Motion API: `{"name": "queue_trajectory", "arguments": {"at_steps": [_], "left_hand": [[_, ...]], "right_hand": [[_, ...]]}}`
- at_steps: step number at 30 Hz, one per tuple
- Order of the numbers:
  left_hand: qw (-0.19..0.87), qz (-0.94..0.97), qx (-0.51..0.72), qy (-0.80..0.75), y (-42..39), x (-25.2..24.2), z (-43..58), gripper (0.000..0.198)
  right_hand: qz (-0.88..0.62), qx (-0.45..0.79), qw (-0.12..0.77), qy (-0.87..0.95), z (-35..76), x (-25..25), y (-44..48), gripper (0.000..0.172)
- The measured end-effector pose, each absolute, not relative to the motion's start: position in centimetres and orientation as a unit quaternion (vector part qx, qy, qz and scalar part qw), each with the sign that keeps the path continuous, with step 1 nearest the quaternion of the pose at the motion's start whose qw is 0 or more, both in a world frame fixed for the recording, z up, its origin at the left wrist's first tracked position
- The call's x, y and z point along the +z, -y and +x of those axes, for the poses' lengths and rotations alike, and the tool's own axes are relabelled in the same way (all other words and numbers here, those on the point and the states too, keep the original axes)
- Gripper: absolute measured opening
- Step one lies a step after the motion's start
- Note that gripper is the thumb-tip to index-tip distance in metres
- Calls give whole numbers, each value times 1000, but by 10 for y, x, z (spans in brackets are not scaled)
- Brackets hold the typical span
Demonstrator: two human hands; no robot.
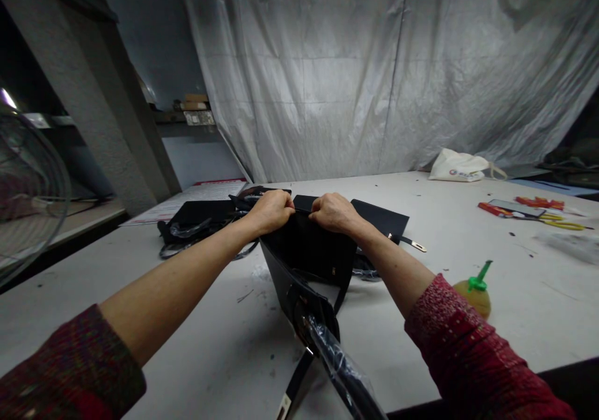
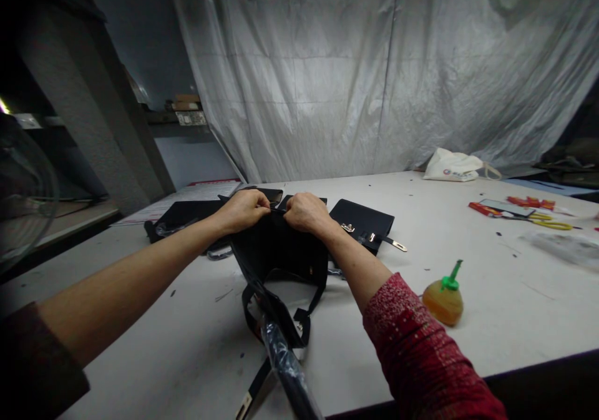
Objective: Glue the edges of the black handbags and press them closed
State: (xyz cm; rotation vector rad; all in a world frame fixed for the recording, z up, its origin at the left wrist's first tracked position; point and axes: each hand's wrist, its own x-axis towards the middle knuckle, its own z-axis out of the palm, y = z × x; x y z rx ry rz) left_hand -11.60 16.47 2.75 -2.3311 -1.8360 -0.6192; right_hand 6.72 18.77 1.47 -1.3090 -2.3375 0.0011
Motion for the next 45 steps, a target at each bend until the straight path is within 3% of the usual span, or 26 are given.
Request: {"name": "queue_trajectory", "arguments": {"at_steps": [16,21,25,33,45], "left_hand": [[55,-800,-219,557,-164,26,-112,9],[-14,-824,-311,474,-160,16,-125,43],[-78,-814,-308,486,-151,14,-131,49],[-47,-862,-295,411,-143,22,-124,25],[25,-864,-246,439,-141,26,-120,10]], "right_hand": [[-455,28,179,872,52,31,-183,28],[-460,47,145,875,60,38,-177,23],[-473,71,122,870,79,43,-166,22],[-480,77,142,862,88,41,-156,19],[-490,92,164,851,87,38,-156,20]]}}
